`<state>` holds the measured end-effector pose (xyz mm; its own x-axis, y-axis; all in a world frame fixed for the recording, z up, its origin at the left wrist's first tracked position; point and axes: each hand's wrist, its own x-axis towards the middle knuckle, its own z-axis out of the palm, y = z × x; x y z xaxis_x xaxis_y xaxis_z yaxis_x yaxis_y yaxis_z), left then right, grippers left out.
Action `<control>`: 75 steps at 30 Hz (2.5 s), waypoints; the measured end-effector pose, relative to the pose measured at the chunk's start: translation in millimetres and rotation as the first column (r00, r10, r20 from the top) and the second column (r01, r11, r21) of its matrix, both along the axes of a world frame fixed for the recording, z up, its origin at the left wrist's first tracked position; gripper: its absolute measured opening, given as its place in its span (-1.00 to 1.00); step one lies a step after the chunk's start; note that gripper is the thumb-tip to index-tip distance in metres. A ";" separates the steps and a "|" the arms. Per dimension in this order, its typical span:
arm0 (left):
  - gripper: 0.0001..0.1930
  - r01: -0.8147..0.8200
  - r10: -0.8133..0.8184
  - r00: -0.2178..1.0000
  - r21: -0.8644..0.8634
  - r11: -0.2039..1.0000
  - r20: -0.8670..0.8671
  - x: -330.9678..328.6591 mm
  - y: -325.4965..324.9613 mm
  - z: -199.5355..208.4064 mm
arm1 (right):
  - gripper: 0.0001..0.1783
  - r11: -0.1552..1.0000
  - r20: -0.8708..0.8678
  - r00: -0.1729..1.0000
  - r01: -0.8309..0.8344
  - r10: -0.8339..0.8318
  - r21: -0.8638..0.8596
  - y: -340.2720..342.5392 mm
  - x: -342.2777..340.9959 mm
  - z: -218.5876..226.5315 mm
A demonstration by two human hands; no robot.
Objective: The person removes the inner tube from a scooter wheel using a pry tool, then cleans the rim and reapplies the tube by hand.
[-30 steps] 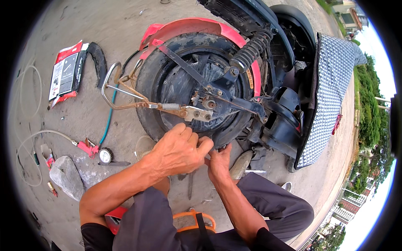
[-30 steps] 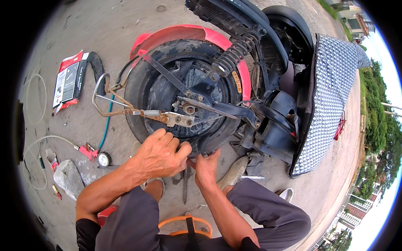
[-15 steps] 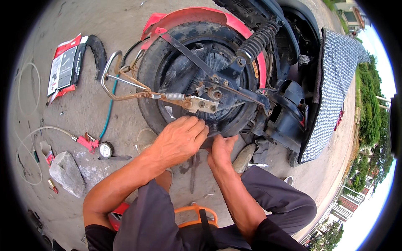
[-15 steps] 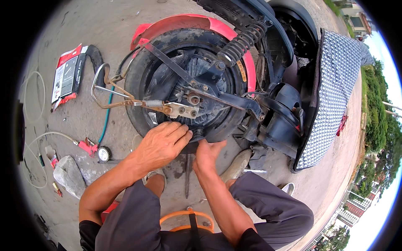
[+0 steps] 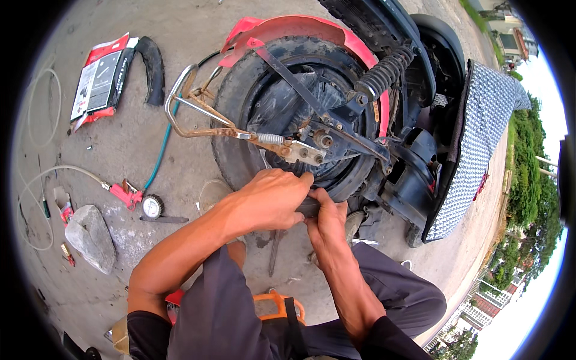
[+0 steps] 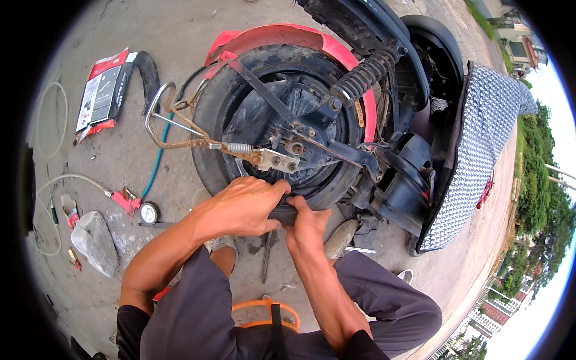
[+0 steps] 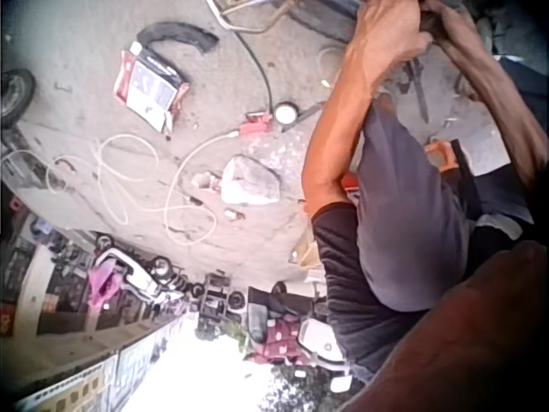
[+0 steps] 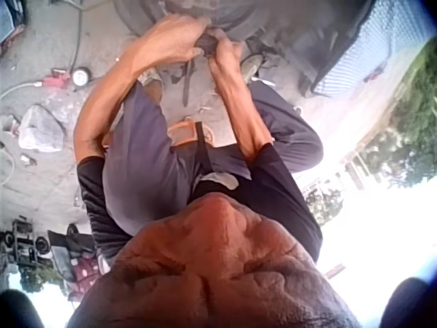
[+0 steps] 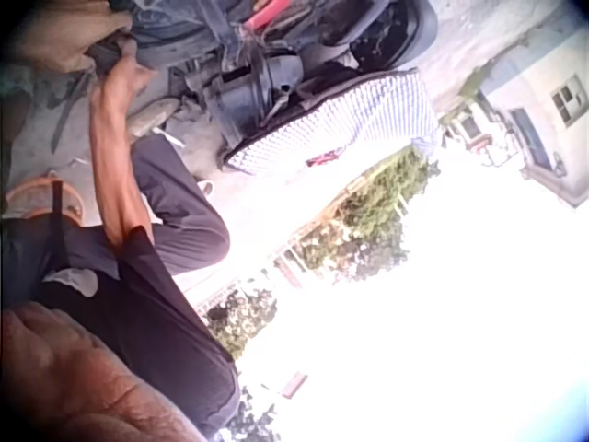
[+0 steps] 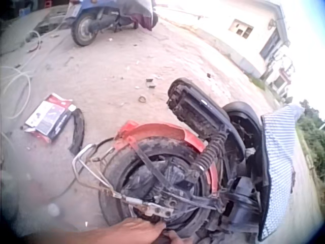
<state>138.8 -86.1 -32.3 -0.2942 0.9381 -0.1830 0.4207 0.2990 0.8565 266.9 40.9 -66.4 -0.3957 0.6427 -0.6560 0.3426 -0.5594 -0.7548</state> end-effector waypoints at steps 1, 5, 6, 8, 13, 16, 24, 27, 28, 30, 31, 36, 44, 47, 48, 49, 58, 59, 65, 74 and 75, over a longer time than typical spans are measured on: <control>-0.67 0.028 -0.031 0.999 -0.060 0.998 -0.045 -1.4 3.4 -3.7 | -0.41 1.000 0.006 1.000 -0.006 0.006 -0.001 -0.4 0.2 -0.3; -0.64 0.212 -0.243 0.965 -0.254 0.944 -0.099 -5.7 19.8 -8.1 | -0.44 0.999 0.032 0.999 -0.042 0.043 -0.020 -2.3 -1.8 2.2; -0.64 0.209 -0.241 0.965 -0.254 0.944 -0.101 -3.8 20.7 -10.1 | -0.46 0.999 0.057 0.998 -0.038 0.039 -0.025 -2.3 -2.6 3.9; -0.72 0.150 -0.189 0.969 -0.228 0.962 -0.159 5.6 20.3 -15.0 | -0.43 1.000 0.091 0.996 -0.020 0.022 -0.022 -4.9 -3.9 9.7; -0.73 0.072 -0.143 0.948 -0.249 0.966 -0.284 32.8 19.6 -17.9 | -0.17 0.998 0.197 0.980 -0.024 0.034 -0.052 -1.6 11.6 30.0; -0.71 -0.024 -0.079 0.853 -0.190 0.981 -0.516 53.0 7.2 -18.1 | 0.02 0.596 0.376 0.898 -0.434 0.227 0.676 -2.1 37.2 26.0; -0.18 0.046 -0.041 0.719 -0.012 0.999 -0.694 -0.1 -53.9 -8.7 | -0.11 -0.248 0.633 0.436 -0.662 0.639 0.707 -24.8 23.2 -0.7; -0.12 0.199 -0.111 0.587 0.009 0.980 -0.802 -28.0 -76.8 -38.9 | -0.02 -0.247 0.621 0.536 -0.610 0.572 0.753 -37.2 25.1 -32.0; -0.08 0.224 -0.114 0.587 0.025 0.974 -0.801 -32.1 -74.8 -42.6 | -0.02 -0.237 0.619 0.549 -0.609 0.562 0.757 -38.0 25.3 -34.3; -0.08 0.216 -0.080 0.588 0.061 0.975 -0.805 -28.3 -75.8 -54.3 | -0.08 -0.254 0.599 0.531 -0.584 0.599 0.771 -29.3 26.6 -38.6; -0.08 0.215 -0.051 0.588 0.095 0.972 -0.807 -24.5 -80.6 -58.6 | -0.14 -0.264 0.579 0.515 -0.560 0.632 0.785 -25.5 26.4 -38.9; -0.28 -0.146 0.228 0.511 0.178 0.973 -0.829 66.9 -19.9 -71.0 | -0.22 -0.417 0.688 0.299 -0.617 0.661 0.668 59.7 35.0 -0.8; -0.51 0.131 0.141 0.671 0.304 0.944 -0.728 35.1 -15.5 -37.4 | -0.26 -0.129 0.659 0.557 -0.706 0.505 0.696 70.6 60.1 9.2; -0.58 0.006 0.178 0.589 0.225 0.974 -0.788 2.4 -43.3 -27.3 | -0.17 0.115 0.563 0.660 -0.694 0.497 0.711 50.8 71.2 0.1; -0.59 0.052 0.153 0.580 0.223 0.973 -0.800 -2.7 -45.4 -31.0 | -0.10 0.265 0.494 0.728 -0.654 0.476 0.709 41.1 72.6 -4.3; -0.60 0.093 0.125 0.568 0.214 0.972 -0.813 -6.1 -48.6 -34.6 | -0.10 0.273 0.492 0.726 -0.657 0.481 0.702 26.1 69.0 -8.4; -0.82 -0.042 0.232 0.591 0.258 0.965 -0.772 6.0 -28.9 -30.7 | 0.05 0.975 -0.107 0.989 -0.123 0.104 -0.184 -1.7 35.0 -25.9; -0.82 -0.044 0.233 0.592 0.257 0.965 -0.771 10.5 -27.6 -32.7 | 0.01 0.959 -0.192 0.975 -0.153 0.108 -0.237 0.2 35.6 -28.4; -0.76 -0.215 0.349 0.717 0.285 0.934 -0.603 38.7 -5.8 -25.4 | -0.07 0.996 -0.112 0.993 -0.051 0.043 -0.069 9.2 35.5 -26.6; -0.82 -0.284 0.345 0.801 0.196 0.939 -0.489 39.0 -14.5 -29.2 | 0.17 0.990 0.063 0.994 -0.092 0.085 0.107 -3.1 31.3 -17.5; -0.77 -0.236 0.308 0.789 0.201 0.951 -0.531 38.1 -16.0 -23.8 | 0.17 0.990 0.070 0.995 -0.083 0.076 0.111 -0.8 27.9 -19.2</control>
